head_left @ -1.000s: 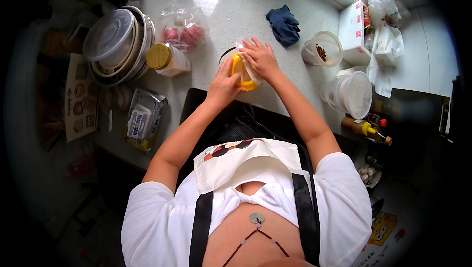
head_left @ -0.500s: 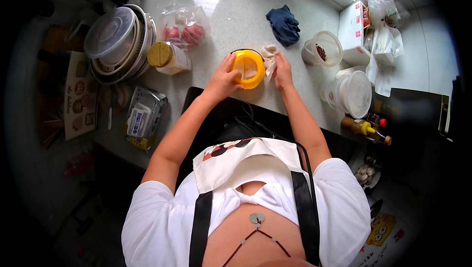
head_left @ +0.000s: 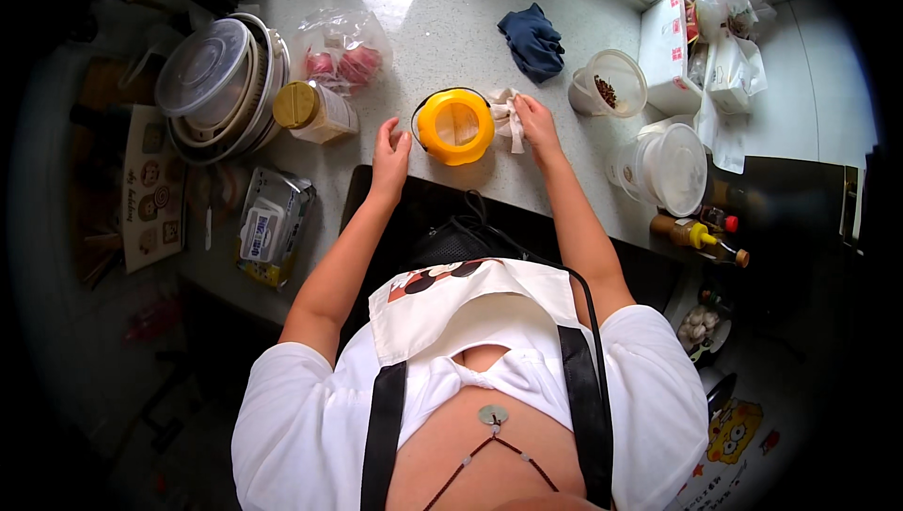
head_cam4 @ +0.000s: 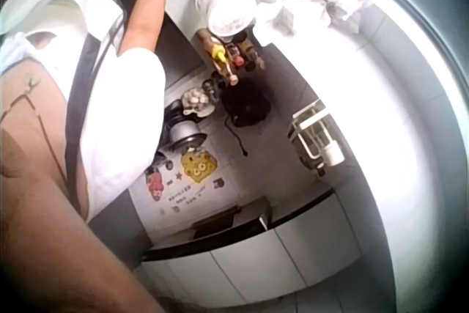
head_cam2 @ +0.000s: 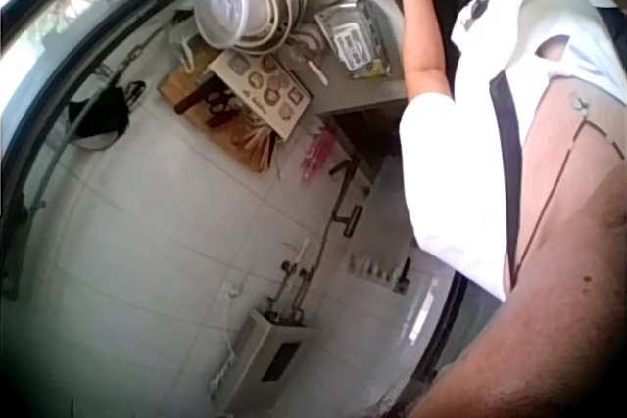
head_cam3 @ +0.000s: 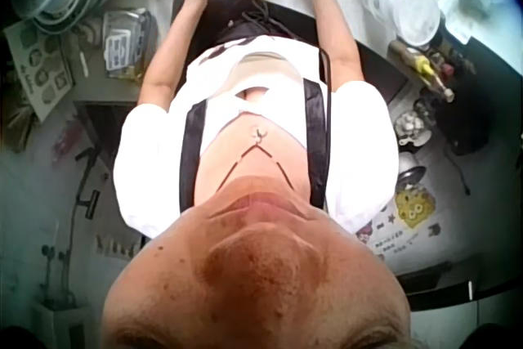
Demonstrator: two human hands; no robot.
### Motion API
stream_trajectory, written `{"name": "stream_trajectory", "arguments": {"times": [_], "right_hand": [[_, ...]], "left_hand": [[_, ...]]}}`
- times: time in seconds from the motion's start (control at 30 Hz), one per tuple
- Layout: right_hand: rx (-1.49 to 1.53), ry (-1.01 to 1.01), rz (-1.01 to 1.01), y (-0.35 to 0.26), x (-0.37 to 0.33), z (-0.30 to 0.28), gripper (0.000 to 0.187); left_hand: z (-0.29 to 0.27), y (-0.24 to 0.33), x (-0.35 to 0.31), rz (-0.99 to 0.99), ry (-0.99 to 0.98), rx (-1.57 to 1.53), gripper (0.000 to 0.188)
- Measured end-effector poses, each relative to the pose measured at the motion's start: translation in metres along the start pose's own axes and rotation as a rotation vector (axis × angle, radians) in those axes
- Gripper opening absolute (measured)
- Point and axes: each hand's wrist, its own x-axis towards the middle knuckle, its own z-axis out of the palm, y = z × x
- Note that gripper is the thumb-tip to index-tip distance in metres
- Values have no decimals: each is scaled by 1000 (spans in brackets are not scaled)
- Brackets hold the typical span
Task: The person wipes the inside and outside of a yellow plastic container with a cloth and a paper towel.
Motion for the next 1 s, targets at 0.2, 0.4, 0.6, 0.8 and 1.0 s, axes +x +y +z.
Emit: {"name": "stream_trajectory", "arguments": {"times": [0.2, 0.4, 0.6, 0.8, 1.0], "right_hand": [[-108, -166, 95, -29, 8, 20, 29], [-16, -228, 193, -22, 8, 14, 27], [300, -184, 127, -15, -9, 4, 27], [334, -167, 161, -13, -18, -12, 26], [199, -101, 98, -16, -22, -11, 32]], "left_hand": [[5, 17, 13, -366, -72, -433, 46], [16, 45, 22, -303, -37, -401, 42], [24, 57, 38, -164, -167, -599, 39], [26, 53, 38, -98, -149, -448, 31], [21, 36, 36, -122, -120, -383, 26]]}}
